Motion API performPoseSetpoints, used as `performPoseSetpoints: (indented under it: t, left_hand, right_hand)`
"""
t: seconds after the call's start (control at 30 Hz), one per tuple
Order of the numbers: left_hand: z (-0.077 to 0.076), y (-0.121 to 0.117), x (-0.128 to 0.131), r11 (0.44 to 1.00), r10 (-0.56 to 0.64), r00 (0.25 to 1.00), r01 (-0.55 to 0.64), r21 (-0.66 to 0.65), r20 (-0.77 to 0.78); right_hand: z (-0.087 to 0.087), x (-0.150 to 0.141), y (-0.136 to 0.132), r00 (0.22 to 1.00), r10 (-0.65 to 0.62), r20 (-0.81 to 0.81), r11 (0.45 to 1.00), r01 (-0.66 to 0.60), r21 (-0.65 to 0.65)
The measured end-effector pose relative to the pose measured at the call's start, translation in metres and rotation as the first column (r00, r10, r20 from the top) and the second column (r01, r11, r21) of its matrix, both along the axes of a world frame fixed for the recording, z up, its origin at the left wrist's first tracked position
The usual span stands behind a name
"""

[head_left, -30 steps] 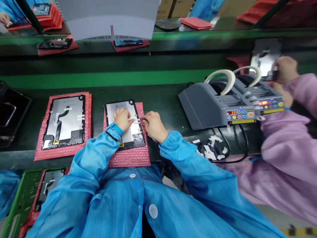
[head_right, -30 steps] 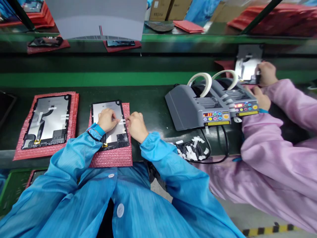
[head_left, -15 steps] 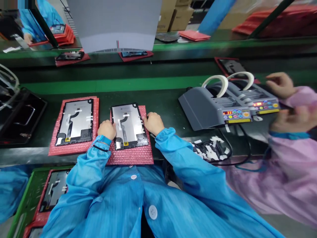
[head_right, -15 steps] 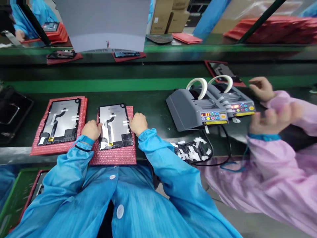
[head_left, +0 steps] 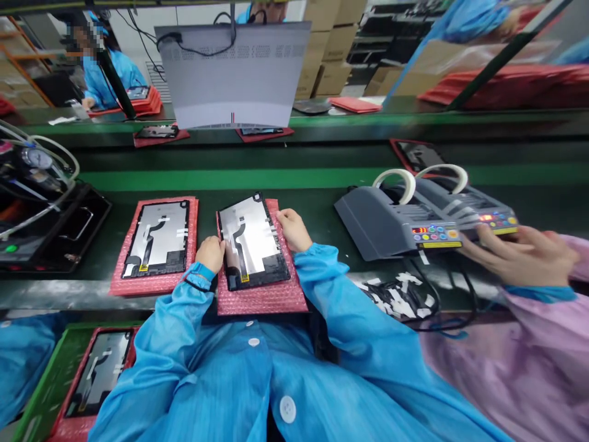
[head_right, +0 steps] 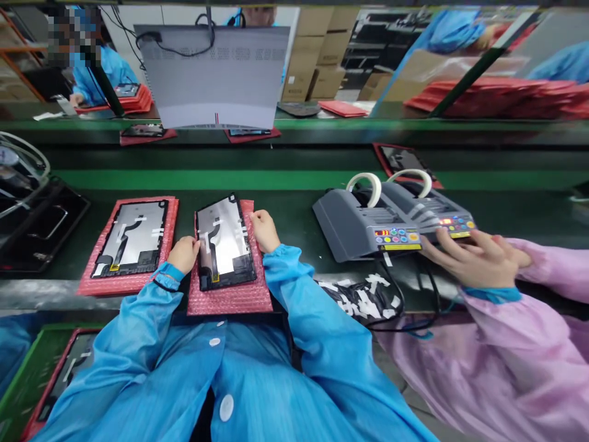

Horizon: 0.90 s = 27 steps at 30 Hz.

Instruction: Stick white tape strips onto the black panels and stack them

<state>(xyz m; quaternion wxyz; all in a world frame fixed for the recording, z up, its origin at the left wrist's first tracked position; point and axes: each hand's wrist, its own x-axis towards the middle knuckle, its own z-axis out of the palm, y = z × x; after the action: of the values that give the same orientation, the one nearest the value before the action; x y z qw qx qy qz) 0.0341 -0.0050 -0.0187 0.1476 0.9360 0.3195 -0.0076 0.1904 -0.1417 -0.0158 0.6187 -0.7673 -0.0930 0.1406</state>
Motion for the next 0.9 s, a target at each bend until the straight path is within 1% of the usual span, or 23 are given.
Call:
performPoseSetpoints:
  t: [0.07,0.17,0.27,0.33,0.37,0.43,0.5,0.53,0.57,0.6,0.63,0.67,0.7,0.73,0.77,0.8,0.83,0.9]
  left_hand:
    - [-0.001,0.0,0.001,1.0,-0.021,1.0,0.021,-0.019,0.012]
    - [-0.002,-0.001,0.002,0.999,-0.028,0.999,0.029,-0.043,0.018]
    - [-0.002,-0.004,0.001,0.998,0.061,0.997,-0.06,-0.01,0.044]
    - [-0.002,-0.006,0.001,0.994,0.112,0.992,-0.113,0.006,0.056]
    - [-0.002,-0.006,0.001,0.993,0.12,0.991,-0.12,-0.004,0.063]
    - [-0.003,-0.006,0.001,0.992,0.114,0.988,-0.106,-0.074,0.107]
    - [-0.005,-0.003,0.002,0.972,0.127,0.969,-0.078,-0.223,0.212]
    - [-0.006,-0.002,0.002,0.942,0.162,0.947,-0.064,-0.33,0.278]
    - [-0.007,-0.001,0.001,0.887,0.223,0.917,-0.05,-0.458,0.332]
    - [-0.009,-0.001,0.0,0.801,0.307,0.881,-0.035,-0.597,0.36]
    - [-0.01,-0.001,-0.002,0.683,0.401,0.844,-0.017,-0.73,0.355]
    - [-0.01,-0.001,-0.005,0.549,0.489,0.809,0.006,-0.836,0.327]
    - [-0.009,-0.001,-0.008,0.422,0.56,0.776,0.033,-0.906,0.289]
    - [-0.008,0.0,-0.012,0.326,0.613,0.745,0.063,-0.943,0.262]
    - [-0.006,0.0,-0.016,0.272,0.652,0.714,0.094,-0.958,0.255]
    - [-0.003,0.001,-0.021,0.256,0.684,0.678,0.121,-0.959,0.268]
    - [0.001,0.002,-0.026,0.264,0.706,0.643,0.147,-0.953,0.295]
    - [0.008,0.007,-0.038,0.299,0.729,0.586,0.191,-0.935,0.354]
  right_hand:
    - [0.001,0.005,0.001,1.0,-0.015,-0.015,0.999,0.016,0.046]
    - [0.0,0.008,0.001,0.995,-0.011,-0.094,0.99,0.024,0.14]
    - [-0.002,0.007,0.0,0.966,0.083,-0.243,0.97,-0.022,0.244]
    - [-0.004,0.004,-0.001,0.931,0.147,-0.335,0.962,-0.056,0.268]
    - [-0.004,0.003,-0.002,0.913,0.164,-0.373,0.961,-0.063,0.268]
    - [-0.004,0.002,-0.004,0.895,0.183,-0.408,0.955,-0.064,0.289]
    - [-0.002,0.001,-0.006,0.894,0.215,-0.392,0.933,-0.07,0.353]
    - [0.0,0.001,-0.007,0.898,0.233,-0.374,0.919,-0.077,0.387]
    - [0.001,0.001,-0.009,0.902,0.247,-0.354,0.907,-0.086,0.413]
    - [0.003,0.001,-0.01,0.907,0.256,-0.336,0.897,-0.094,0.431]
    - [0.004,0.001,-0.011,0.911,0.262,-0.319,0.891,-0.101,0.442]
    - [0.006,0.001,-0.012,0.914,0.266,-0.306,0.887,-0.108,0.449]
    - [0.006,0.0,-0.013,0.917,0.27,-0.295,0.884,-0.115,0.454]
    - [0.007,-0.001,-0.013,0.919,0.273,-0.285,0.881,-0.12,0.457]
    - [0.007,-0.002,-0.012,0.921,0.276,-0.276,0.879,-0.125,0.461]
    - [0.007,-0.003,-0.011,0.921,0.281,-0.27,0.877,-0.133,0.461]
    - [0.007,-0.005,-0.008,0.919,0.29,-0.267,0.877,-0.144,0.459]
    - [0.007,-0.01,0.001,0.909,0.317,-0.272,0.877,-0.172,0.448]
